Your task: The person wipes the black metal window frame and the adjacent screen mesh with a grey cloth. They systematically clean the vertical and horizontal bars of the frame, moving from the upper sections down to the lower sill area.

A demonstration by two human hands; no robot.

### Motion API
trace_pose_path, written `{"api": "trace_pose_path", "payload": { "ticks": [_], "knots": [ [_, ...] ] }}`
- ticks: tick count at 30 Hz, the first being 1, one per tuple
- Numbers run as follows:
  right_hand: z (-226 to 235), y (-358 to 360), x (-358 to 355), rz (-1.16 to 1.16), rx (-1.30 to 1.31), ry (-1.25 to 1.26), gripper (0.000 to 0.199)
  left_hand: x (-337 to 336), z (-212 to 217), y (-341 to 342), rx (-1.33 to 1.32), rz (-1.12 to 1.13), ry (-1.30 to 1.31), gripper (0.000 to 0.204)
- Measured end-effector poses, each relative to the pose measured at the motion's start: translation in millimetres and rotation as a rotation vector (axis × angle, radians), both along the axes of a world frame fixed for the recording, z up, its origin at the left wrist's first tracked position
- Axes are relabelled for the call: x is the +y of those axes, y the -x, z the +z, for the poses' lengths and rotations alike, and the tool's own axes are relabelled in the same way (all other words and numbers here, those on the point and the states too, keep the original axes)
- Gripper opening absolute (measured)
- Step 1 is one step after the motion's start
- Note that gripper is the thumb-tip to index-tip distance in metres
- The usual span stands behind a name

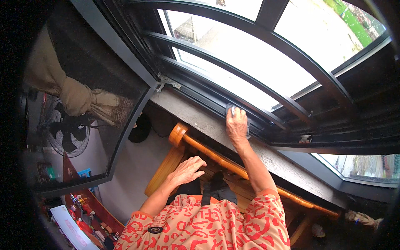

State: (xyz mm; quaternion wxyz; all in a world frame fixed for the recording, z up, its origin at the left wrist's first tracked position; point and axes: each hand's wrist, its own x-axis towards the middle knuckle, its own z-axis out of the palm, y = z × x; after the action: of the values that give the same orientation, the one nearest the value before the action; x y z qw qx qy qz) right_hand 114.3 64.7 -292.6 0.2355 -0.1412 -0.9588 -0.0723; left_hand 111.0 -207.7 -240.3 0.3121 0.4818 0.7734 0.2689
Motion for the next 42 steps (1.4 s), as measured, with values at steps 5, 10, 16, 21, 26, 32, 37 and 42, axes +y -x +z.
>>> {"api": "trace_pose_path", "payload": {
  "ticks": [5,10,16,21,26,32,37,42],
  "knots": [
    [7,36,-16,0.021,-0.075,-0.011,0.028,-1,-4,14,0.046,-0.013,-0.046,0.026],
    [14,36,-21,0.077,-0.109,-0.001,0.044,-4,-2,20,0.052,-0.022,-0.021,0.028],
    [8,-7,-4,0.08,-0.198,0.021,0.057,-5,-1,14,0.018,0.009,-0.021,0.029],
    [30,-33,19,0.147,-0.273,0.165,0.053,-7,0,6,-0.017,0.023,-0.023,0.028],
    [10,-24,4,-0.025,-0.19,0.12,0.046,-14,-2,6,-0.017,0.023,-0.008,0.027],
    [8,26,-31,-0.048,-0.108,0.064,0.037,-23,-7,8,0.014,0.032,-0.003,0.026],
    [3,33,-24,0.048,0.119,0.489,0.036,-17,-3,11,-0.013,0.0,0.011,0.026],
    [1,-14,-4,-0.265,0.405,0.432,0.044,-10,1,15,-0.013,-0.018,0.006,0.026]
  ]
}}
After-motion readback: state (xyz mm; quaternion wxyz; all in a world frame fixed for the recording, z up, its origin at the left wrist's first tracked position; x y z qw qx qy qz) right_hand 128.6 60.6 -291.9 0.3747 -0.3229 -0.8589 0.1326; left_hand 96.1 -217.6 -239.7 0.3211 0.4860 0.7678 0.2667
